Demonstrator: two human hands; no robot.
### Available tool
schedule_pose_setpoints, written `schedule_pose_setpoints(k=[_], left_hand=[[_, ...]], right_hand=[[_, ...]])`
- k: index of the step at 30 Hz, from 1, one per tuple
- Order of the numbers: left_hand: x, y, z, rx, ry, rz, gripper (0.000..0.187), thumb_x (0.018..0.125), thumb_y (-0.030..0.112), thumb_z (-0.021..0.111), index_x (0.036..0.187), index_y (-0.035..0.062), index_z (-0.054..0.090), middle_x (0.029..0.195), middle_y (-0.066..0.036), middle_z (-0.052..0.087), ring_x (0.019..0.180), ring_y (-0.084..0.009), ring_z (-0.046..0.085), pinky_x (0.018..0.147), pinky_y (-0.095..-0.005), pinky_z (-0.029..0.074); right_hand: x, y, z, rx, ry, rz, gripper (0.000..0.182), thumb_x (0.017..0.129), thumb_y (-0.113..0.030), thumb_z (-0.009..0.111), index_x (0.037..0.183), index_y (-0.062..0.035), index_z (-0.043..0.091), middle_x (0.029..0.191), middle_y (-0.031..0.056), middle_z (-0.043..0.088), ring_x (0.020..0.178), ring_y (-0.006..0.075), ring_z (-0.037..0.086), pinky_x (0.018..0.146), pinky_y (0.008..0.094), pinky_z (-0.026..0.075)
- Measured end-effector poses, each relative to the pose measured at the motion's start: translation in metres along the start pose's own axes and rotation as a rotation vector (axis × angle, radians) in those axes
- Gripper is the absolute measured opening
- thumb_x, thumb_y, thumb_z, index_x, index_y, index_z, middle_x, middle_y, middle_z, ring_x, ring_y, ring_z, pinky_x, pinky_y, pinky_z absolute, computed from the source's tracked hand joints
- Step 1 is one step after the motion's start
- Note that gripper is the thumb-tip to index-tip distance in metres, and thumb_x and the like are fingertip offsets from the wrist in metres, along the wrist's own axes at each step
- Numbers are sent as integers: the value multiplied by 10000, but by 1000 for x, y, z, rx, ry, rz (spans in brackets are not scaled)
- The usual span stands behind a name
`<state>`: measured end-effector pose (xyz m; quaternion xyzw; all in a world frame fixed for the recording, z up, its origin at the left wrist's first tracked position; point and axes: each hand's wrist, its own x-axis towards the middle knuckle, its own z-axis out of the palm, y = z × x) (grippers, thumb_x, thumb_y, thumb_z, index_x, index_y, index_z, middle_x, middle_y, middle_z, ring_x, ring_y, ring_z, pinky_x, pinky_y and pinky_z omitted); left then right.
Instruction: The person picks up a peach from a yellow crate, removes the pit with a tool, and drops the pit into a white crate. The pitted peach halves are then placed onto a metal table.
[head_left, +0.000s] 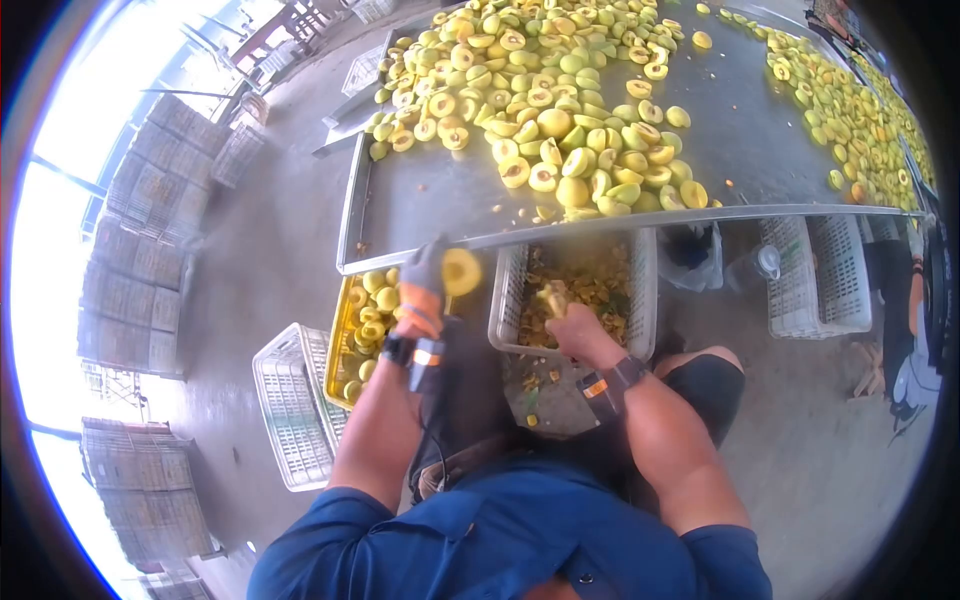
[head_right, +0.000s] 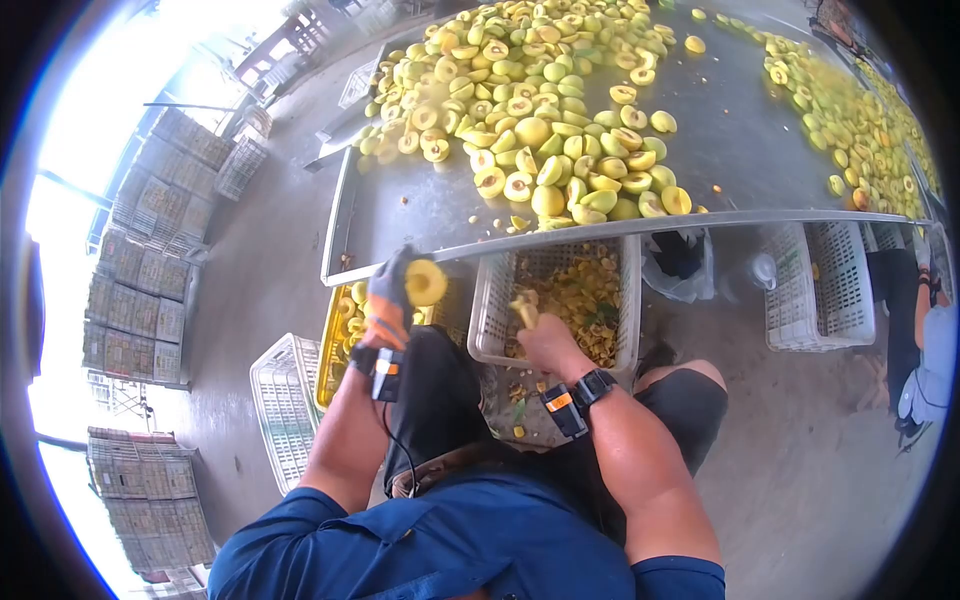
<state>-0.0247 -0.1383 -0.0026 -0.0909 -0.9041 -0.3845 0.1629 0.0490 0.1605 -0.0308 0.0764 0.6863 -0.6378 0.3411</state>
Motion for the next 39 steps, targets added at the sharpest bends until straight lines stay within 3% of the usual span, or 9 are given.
schedule_pose_setpoints(k=[7,10,13,19,23,25,28,34,39], left_hand=[[-53,-113,-97,-511,357,-709,290,1033,203,691,1190,-32,758,1057,-80,787,918,-183,715,815,-310,572],[-55,-125,-132,-258,343,-876,339,979,293,761,1133,-8,784,1000,-61,781,825,-153,681,753,-311,556],[-38,-130,-135,997,346,-319,321,953,289,774,1132,23,791,1012,-72,782,818,-178,693,762,-325,565],[113,-20,-14,-153,66,-357,286,938,167,776,1202,58,776,1074,-90,804,887,-151,727,809,-307,576],[179,-38,97,151,-259,-36,401,939,171,775,1297,-1,719,1144,-134,780,846,-168,743,736,-295,591],[197,-22,126,337,-355,-199,408,912,175,796,1272,-6,730,1103,-129,790,839,-166,743,727,-301,592],[196,-12,130,-2,-401,-407,400,869,160,818,1225,-9,747,1035,-115,800,823,-164,738,726,-308,594],[156,24,96,-127,-327,-336,380,860,270,814,1148,26,768,990,-144,802,735,-197,758,734,-359,604],[85,131,56,-233,-378,-429,343,854,154,816,1169,28,767,980,-109,803,733,-159,744,671,-325,587]], right_hand=[[9,3,4,-283,103,-116,209,959,-173,614,876,3,690,750,236,652,738,377,711,642,484,548],[39,47,-2,-351,172,-402,220,961,-181,626,851,4,669,697,216,630,616,352,663,555,459,515],[20,12,-2,103,148,-135,282,978,-201,640,802,20,633,621,155,597,473,279,587,460,424,466],[17,-15,11,327,56,26,272,999,-212,658,842,-5,578,602,58,553,422,176,521,404,357,423],[11,-32,13,417,-2,-5,227,1008,-204,650,865,-66,539,648,20,535,456,148,530,411,343,420],[6,-43,9,414,15,-10,217,1000,-210,658,889,-55,554,675,17,548,486,138,543,432,348,427],[9,-41,5,261,132,-150,192,1006,-187,643,941,-14,592,667,82,615,522,179,589,504,365,478],[-2,-66,-7,-53,381,-389,256,959,-163,644,1084,58,612,980,345,702,984,551,670,852,535,540],[-10,-69,-14,-238,465,-468,278,964,-150,629,1118,76,584,961,368,694,976,559,672,858,575,530]])
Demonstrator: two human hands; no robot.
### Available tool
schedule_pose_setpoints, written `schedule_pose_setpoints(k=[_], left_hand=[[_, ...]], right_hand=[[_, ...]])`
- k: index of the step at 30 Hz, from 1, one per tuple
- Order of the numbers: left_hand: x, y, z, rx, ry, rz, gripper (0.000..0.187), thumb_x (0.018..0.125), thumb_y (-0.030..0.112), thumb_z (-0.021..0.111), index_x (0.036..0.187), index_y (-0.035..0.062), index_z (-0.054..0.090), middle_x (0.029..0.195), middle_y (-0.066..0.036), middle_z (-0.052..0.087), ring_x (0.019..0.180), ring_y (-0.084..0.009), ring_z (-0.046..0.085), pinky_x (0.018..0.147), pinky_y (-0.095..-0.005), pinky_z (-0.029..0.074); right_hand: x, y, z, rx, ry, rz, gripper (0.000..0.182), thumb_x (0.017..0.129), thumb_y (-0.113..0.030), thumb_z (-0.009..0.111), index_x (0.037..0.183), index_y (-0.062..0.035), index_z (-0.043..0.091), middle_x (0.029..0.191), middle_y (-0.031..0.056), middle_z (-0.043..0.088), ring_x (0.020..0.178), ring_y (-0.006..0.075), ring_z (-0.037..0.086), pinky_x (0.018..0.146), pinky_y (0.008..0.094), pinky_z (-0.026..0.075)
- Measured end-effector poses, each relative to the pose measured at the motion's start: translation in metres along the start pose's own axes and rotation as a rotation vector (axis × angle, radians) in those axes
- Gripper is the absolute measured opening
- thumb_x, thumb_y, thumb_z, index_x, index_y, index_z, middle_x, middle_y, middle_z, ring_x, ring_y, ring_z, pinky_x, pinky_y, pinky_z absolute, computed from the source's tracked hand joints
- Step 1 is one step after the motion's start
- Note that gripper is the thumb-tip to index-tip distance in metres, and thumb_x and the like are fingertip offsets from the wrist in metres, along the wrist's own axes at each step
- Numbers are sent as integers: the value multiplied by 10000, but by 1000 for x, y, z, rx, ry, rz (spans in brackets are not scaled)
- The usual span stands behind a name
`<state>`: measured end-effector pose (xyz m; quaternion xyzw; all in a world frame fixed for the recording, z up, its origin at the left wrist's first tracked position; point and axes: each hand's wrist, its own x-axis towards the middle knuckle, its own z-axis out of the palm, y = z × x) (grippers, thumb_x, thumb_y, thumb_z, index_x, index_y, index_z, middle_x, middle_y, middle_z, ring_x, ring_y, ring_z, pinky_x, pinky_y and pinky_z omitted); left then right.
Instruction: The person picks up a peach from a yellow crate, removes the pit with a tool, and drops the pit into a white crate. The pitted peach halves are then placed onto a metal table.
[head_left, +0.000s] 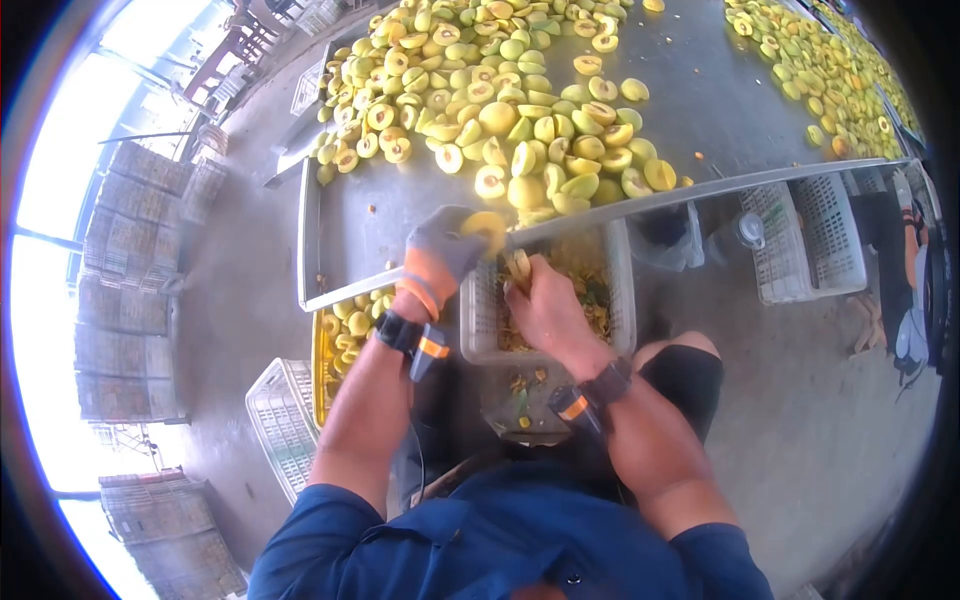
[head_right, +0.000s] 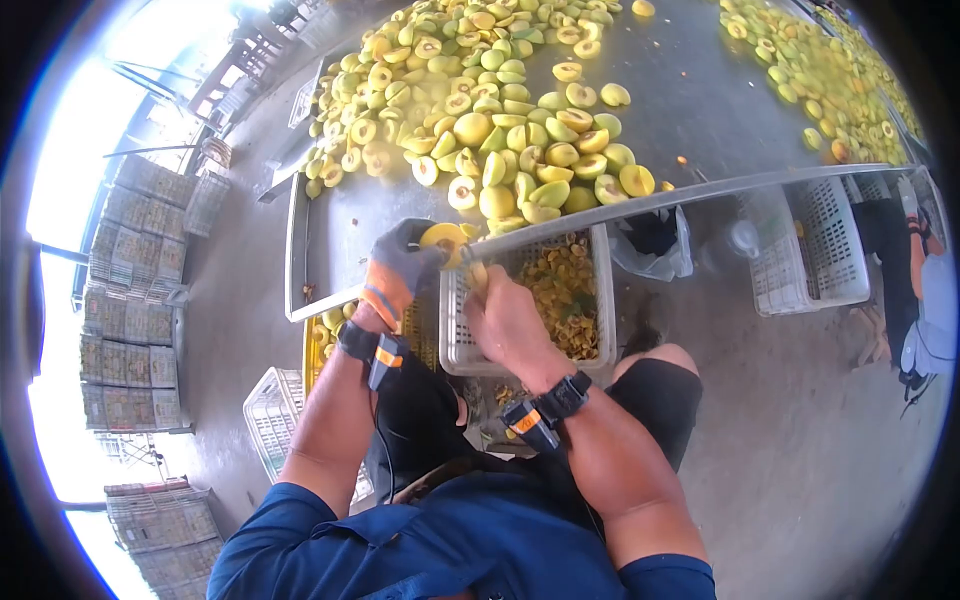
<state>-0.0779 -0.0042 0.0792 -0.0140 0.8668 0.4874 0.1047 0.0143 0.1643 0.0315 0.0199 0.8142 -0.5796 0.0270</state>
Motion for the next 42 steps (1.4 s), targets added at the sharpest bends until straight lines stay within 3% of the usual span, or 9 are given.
schedule_pose_setpoints(k=[7,10,14,15,17,20,26,39,42], left_hand=[[-46,-14,28,100,117,143,391,870,216,805,1185,-7,742,1019,-186,792,951,-276,766,859,-378,583],[-49,-28,20,214,51,271,316,877,44,780,1184,-13,737,959,-89,783,824,-152,723,732,-290,588],[-52,-47,10,-676,-163,-35,358,921,49,762,1268,-7,695,1076,-132,768,921,-197,739,770,-339,609],[-66,-45,19,57,80,461,390,923,37,754,1301,-1,669,1116,-158,757,991,-269,753,820,-374,616],[-61,-68,40,346,328,494,399,908,18,747,1298,5,666,1107,-173,754,1014,-318,753,862,-395,611],[-60,-71,53,405,431,417,437,841,-26,738,1271,25,680,1130,-191,755,1031,-373,741,905,-416,598],[-80,-38,25,327,154,648,409,820,-41,687,1221,32,703,1081,-171,771,951,-302,758,825,-372,600],[-52,-79,11,435,403,565,203,960,42,629,1116,43,759,1033,-145,769,865,-266,722,801,-361,570],[-46,-90,-19,-340,458,182,174,1004,109,629,1055,43,782,984,-122,774,839,-221,709,788,-344,564]], right_hand=[[-22,0,-4,-64,-85,-45,276,966,-139,598,1097,104,593,966,388,686,977,562,670,866,594,517],[-27,21,4,75,-221,-78,299,959,-160,622,1106,101,629,994,369,697,1007,546,671,876,561,525],[-32,20,0,193,-328,19,322,955,-202,644,1113,77,678,1019,338,711,1020,508,684,887,509,535],[-35,17,1,208,-336,-35,322,957,-204,641,1111,76,679,1017,336,711,1020,504,686,889,507,535],[-38,12,3,231,-349,-145,321,962,-209,635,1109,73,680,1012,332,712,1019,497,691,893,502,535],[-42,19,13,314,-436,-129,280,1040,-235,637,1127,22,704,936,113,727,783,185,667,727,358,531],[-53,-3,-7,855,-849,383,149,1068,-188,590,971,-76,572,723,-10,484,505,87,435,482,302,338],[-53,-7,6,745,-828,401,80,1052,-129,569,990,-78,567,713,0,507,518,116,470,472,309,359],[-44,27,7,428,-695,366,176,991,-180,631,1011,-6,630,792,125,653,624,263,623,564,401,478]])
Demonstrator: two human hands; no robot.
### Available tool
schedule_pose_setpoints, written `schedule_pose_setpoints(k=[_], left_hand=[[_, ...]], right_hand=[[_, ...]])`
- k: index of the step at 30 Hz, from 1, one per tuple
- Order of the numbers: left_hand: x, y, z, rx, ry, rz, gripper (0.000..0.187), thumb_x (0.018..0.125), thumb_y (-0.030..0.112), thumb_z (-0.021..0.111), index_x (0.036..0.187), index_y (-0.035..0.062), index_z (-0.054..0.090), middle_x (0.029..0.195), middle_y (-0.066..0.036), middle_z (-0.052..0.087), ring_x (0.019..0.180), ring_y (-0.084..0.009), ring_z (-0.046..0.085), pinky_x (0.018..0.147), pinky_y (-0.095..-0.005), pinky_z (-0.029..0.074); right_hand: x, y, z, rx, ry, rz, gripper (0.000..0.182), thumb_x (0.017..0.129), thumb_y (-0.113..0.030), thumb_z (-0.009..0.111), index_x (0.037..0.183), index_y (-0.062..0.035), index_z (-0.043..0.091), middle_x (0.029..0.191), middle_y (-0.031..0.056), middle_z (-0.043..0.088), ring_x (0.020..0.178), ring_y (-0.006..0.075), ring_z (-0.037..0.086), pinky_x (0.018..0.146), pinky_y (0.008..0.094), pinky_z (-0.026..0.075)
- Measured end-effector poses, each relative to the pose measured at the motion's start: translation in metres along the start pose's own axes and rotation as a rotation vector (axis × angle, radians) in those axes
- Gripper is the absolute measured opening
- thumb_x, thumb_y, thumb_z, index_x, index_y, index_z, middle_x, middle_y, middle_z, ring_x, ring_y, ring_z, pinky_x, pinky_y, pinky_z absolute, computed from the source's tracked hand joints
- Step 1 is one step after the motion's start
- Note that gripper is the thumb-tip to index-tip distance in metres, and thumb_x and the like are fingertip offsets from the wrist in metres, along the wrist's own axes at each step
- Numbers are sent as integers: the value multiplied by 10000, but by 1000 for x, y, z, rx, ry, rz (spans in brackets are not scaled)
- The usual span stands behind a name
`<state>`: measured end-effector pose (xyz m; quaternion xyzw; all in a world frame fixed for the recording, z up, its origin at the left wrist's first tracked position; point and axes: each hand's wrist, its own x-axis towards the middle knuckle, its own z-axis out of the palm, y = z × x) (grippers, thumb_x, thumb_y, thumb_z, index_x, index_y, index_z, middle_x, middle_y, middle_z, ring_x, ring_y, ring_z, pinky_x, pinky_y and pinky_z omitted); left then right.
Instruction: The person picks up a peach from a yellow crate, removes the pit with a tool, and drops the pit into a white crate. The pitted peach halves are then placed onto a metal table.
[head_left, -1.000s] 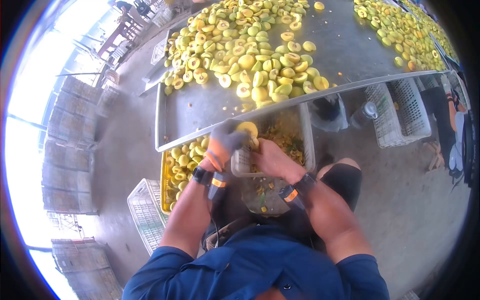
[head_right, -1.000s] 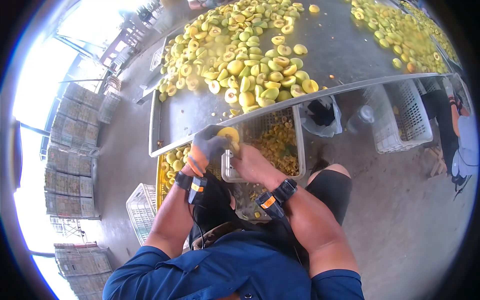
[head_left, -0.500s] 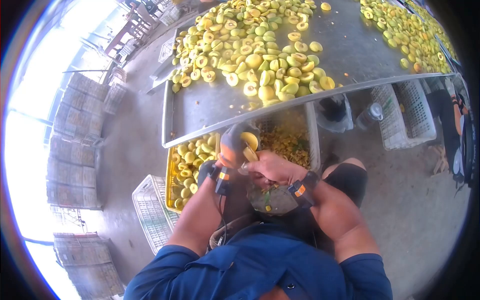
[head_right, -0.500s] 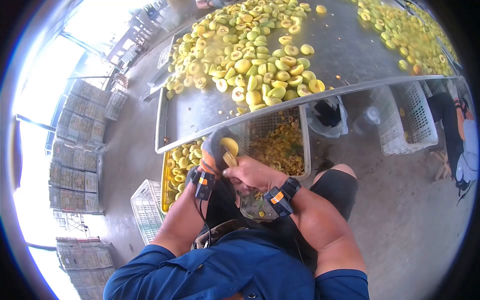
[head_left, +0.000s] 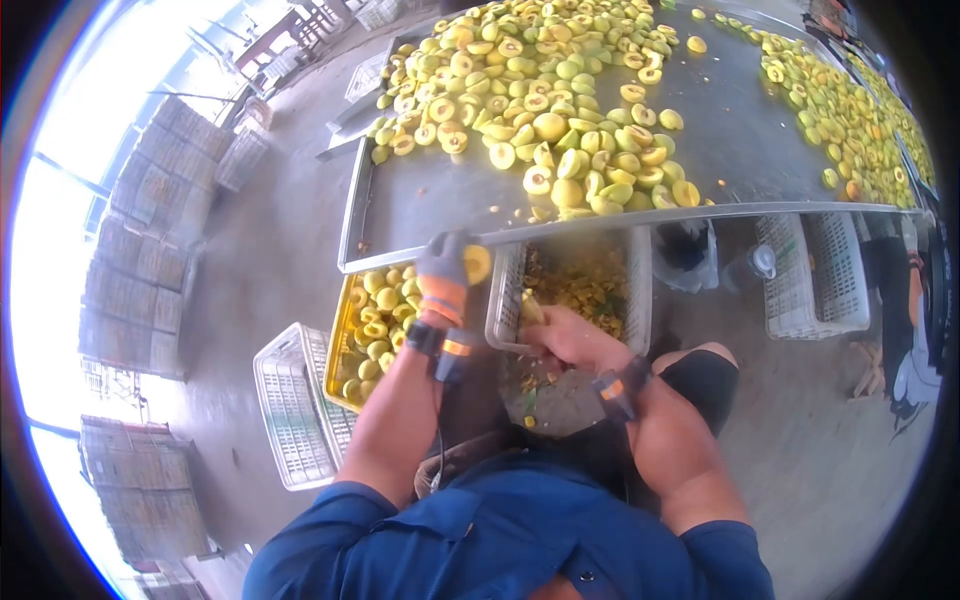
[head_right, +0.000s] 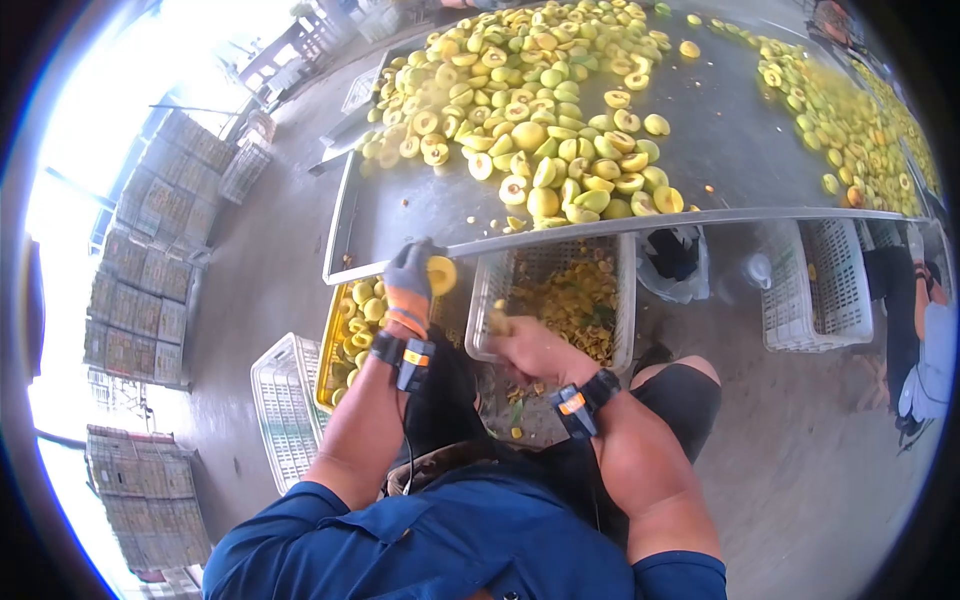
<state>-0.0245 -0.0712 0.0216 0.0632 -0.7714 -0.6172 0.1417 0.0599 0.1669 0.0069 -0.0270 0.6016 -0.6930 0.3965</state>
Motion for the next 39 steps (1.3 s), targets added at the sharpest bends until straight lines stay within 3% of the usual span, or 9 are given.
schedule_pose_setpoints(k=[2,5,11,16,18,21,25,31,39], left_hand=[[4,-5,-35,-32,109,-62,201,1011,140,641,1067,17,789,974,-97,787,842,-188,708,784,-319,558],[7,-27,-99,-151,295,-289,240,1020,192,656,1109,7,781,990,-72,795,870,-178,714,770,-338,566],[-13,-111,-197,-112,435,-867,377,1014,343,678,1250,50,688,999,-126,757,897,-326,747,706,-470,616],[4,-126,-230,-391,376,-841,489,952,433,733,1276,70,687,1089,-172,735,867,-357,765,633,-459,633],[28,-135,-253,31,437,-718,437,957,355,760,1267,52,698,1149,-165,715,881,-352,754,742,-478,633],[63,-128,-239,325,806,-124,232,960,71,647,1156,-6,744,978,-72,756,811,-181,685,746,-338,560],[93,-14,-97,135,335,110,271,969,69,679,1224,-1,741,1000,-63,752,862,-149,691,780,-307,568],[149,-37,91,542,-508,217,335,953,153,768,1240,-16,733,1068,-99,788,901,-160,745,785,-305,597],[145,-18,116,123,-522,-407,345,903,167,803,1187,-21,749,981,-95,776,754,-172,712,682,-301,572]], right_hand=[[33,43,-16,-541,449,-25,288,940,-226,671,1028,48,662,891,240,727,774,391,717,686,473,555],[39,56,-21,-549,421,53,412,892,-287,685,1034,100,672,1007,347,714,993,493,707,887,506,559],[35,40,-3,-687,424,-44,420,917,-310,662,1030,95,665,991,349,708,983,505,698,882,531,556],[38,36,8,-678,374,-76,415,921,-322,662,1019,81,667,985,346,711,981,504,703,882,536,562],[38,32,10,-671,390,-83,408,925,-323,662,1011,76,668,989,344,713,983,502,705,880,536,565],[37,27,11,-662,372,-103,388,943,-309,656,1056,62,650,995,333,714,973,508,695,871,545,557],[26,9,13,-558,336,-172,363,960,-300,644,1060,48,623,971,325,706,974,520,678,872,557,539],[21,-13,5,-422,453,-249,326,954,-244,658,1087,49,605,968,336,695,968,545,663,847,561,528],[8,-32,-10,-234,552,-224,259,960,-191,694,1088,23,622,906,247,696,862,432,682,789,484,529]])
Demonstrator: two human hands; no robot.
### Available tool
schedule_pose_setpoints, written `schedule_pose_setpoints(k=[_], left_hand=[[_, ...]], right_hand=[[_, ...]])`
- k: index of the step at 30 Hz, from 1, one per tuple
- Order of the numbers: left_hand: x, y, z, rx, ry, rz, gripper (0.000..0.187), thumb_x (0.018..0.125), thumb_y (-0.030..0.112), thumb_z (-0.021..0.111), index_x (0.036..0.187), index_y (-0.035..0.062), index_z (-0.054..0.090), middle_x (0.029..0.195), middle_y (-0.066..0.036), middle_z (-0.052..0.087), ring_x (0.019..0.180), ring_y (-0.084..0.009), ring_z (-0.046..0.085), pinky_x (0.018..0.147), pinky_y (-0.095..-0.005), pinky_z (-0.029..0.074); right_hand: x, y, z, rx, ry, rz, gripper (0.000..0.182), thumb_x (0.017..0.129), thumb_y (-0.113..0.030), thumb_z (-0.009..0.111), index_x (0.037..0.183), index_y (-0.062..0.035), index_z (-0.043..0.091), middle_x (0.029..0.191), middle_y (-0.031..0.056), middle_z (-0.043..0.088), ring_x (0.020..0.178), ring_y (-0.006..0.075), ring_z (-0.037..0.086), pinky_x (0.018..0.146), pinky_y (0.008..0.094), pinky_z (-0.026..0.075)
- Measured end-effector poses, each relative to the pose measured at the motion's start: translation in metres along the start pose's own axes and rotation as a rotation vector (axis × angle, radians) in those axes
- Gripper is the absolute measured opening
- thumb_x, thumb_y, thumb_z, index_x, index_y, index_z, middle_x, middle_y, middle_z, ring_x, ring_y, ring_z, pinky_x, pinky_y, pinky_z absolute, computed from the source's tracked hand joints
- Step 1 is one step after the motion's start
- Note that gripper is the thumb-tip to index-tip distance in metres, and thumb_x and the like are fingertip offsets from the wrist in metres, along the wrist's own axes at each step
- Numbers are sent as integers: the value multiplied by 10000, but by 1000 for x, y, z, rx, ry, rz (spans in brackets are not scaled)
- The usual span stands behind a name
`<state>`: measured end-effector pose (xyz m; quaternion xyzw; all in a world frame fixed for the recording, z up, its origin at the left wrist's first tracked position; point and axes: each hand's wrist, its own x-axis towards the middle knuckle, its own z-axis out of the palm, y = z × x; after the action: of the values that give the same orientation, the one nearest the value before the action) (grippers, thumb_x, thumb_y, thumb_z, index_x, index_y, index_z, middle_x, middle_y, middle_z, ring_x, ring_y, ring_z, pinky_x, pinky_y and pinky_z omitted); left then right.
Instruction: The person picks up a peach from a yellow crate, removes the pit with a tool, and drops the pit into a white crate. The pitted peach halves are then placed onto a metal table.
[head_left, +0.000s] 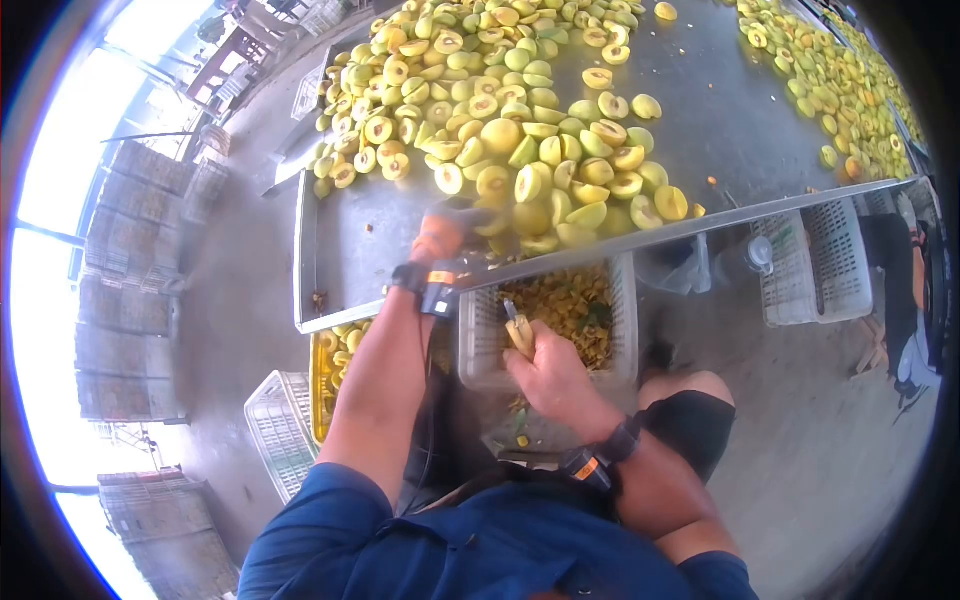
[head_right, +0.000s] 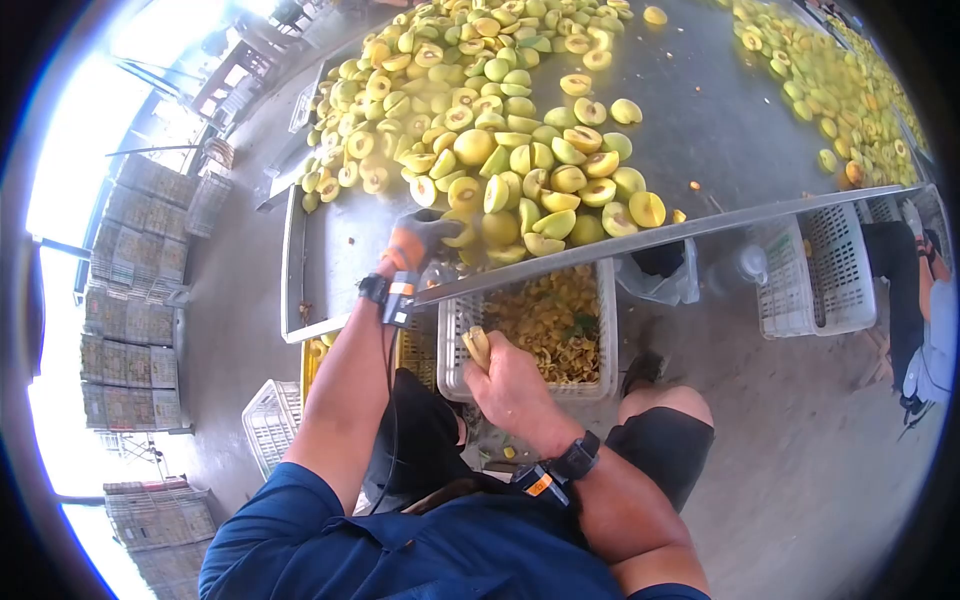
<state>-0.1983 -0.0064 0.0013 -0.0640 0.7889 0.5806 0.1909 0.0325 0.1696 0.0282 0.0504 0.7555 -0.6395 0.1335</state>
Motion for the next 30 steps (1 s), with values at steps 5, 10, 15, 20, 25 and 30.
schedule_pose_setpoints(k=[5,10,15,20,25,30], left_hand=[[-57,-5,-14,-213,-79,233,302,977,115,662,1248,-15,691,1026,-98,738,776,-179,673,666,-293,540],[-106,-12,-15,-269,-106,315,332,1005,187,600,1264,-9,665,1071,-108,711,847,-197,649,702,-304,531],[-136,-23,1,140,11,591,364,1035,222,565,1301,-12,649,1092,-111,704,903,-186,639,722,-309,530],[-173,3,21,-145,-64,562,395,1017,205,618,1340,-21,642,1105,-133,719,912,-200,678,751,-330,565],[-210,25,34,-338,27,313,424,943,120,724,1334,-32,661,1126,-145,746,891,-216,720,766,-331,598],[-224,17,41,-303,74,362,418,901,63,780,1298,-30,687,1122,-117,770,979,-166,722,839,-303,584]], right_hand=[[-4,-10,-6,5,59,-97,252,961,-184,695,1078,22,610,912,287,704,896,506,691,788,522,540],[-12,-19,-12,19,63,-176,256,971,-168,678,1110,37,612,943,281,710,935,485,700,817,492,543],[-26,-26,-17,26,117,-253,249,977,-162,668,1116,36,608,951,284,710,932,479,703,814,485,542],[-41,-32,-24,16,116,-276,222,990,-150,654,1115,28,604,924,286,708,911,480,708,782,489,541],[-47,-28,-20,-49,119,-349,188,990,-133,661,1060,26,589,867,302,693,857,516,691,726,507,539],[-47,-22,-18,-135,142,-378,194,958,-91,653,1051,52,559,858,339,678,865,541,678,736,545,537]])
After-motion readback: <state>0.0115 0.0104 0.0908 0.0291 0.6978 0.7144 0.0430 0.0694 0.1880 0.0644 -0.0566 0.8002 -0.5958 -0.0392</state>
